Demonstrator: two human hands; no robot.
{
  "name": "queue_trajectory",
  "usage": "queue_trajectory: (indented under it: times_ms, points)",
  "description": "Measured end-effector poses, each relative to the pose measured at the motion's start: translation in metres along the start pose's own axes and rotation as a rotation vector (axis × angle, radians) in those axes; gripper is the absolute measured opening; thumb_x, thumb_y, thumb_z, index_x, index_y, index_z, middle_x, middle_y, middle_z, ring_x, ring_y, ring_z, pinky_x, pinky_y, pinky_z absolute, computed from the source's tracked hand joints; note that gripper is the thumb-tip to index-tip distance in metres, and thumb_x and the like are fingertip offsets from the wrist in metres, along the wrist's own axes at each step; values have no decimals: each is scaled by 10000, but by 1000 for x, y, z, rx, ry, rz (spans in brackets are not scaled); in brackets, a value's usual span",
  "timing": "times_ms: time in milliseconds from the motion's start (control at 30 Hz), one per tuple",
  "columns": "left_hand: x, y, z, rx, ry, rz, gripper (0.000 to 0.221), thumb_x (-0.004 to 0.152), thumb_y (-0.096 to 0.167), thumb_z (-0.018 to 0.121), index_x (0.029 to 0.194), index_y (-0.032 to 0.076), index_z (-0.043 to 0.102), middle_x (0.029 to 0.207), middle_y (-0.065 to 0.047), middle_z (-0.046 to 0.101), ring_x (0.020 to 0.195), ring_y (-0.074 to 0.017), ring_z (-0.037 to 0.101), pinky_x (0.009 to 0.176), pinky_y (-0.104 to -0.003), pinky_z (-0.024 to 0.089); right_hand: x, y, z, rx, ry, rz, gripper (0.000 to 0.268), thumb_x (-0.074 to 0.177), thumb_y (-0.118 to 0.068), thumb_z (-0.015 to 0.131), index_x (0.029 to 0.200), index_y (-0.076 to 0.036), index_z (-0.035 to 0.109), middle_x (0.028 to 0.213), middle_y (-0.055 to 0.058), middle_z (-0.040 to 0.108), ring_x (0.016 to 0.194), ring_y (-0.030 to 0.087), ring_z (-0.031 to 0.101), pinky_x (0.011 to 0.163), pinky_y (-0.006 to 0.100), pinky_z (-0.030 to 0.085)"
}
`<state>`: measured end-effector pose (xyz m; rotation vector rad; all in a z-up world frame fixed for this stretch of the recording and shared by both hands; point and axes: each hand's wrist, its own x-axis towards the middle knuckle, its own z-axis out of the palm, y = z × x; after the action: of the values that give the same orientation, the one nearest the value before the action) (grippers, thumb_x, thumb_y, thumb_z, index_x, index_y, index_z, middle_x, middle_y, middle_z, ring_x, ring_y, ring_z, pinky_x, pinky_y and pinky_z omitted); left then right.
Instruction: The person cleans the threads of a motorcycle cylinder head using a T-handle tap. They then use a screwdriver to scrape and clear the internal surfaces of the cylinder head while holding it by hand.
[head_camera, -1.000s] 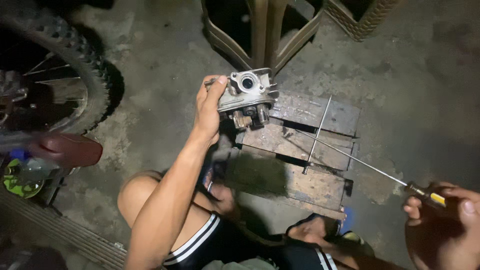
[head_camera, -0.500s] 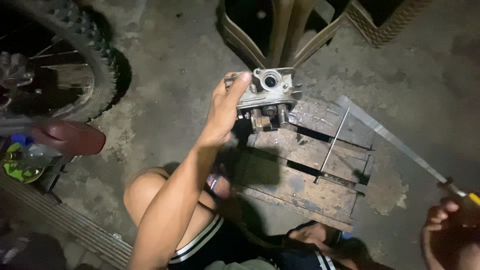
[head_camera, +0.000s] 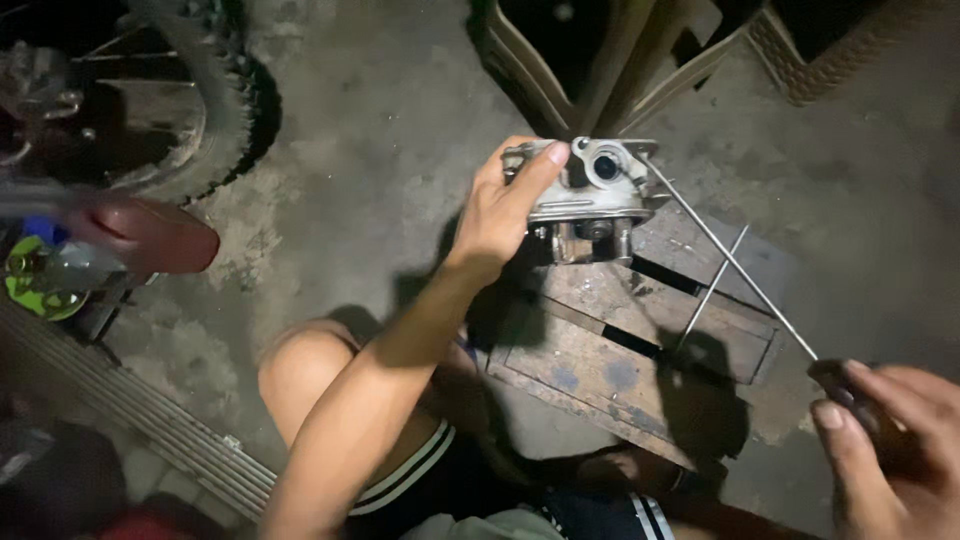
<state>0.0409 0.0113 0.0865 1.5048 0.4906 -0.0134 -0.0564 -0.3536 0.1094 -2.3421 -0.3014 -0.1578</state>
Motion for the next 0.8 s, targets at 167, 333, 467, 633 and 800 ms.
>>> queue_trajectory:
  times_ms: [167,333,467,633,800]
  points:
    - [-4,18,-2,53,7,-130,371,840,533,590,961,191,671,856,61,680,882,-104,649,886,-253,464,-9,-36,0,-36,4,118,311,1144,26,562,1435,117,625,1335,269,542,1093,275,523,958,328,405]
    - [3,-6,0,-69,-49,65,246,925,397,633,953,153,642,808,46,631,771,-90,606,751,-247,472,29,-84,-14,-180,-116,-22,316,1046,15,581,1319,139,680,1276,329,641,1114,362,634,1001,396,483]
    - [14,-31,3,-103,-82,129,254,934,390,639,984,140,634,766,28,633,682,-114,611,654,-272,469,39,-99,-12,-127,-121,-151,305,994,34,633,1296,68,660,1227,230,638,974,233,623,916,314,485]
    - [12,-25,6,-60,49,24,254,893,393,658,987,157,670,797,57,616,738,-75,565,725,-236,468,50,-108,-22,-503,-123,-380,278,967,44,836,1240,3,801,1166,257,744,964,322,689,950,443,533]
    - [17,-34,7,-98,46,48,278,887,390,670,996,134,666,809,42,623,753,-81,580,713,-250,485,67,-131,-13,-352,-45,-408,141,1009,148,829,1120,67,796,1058,244,699,861,260,663,760,355,520]
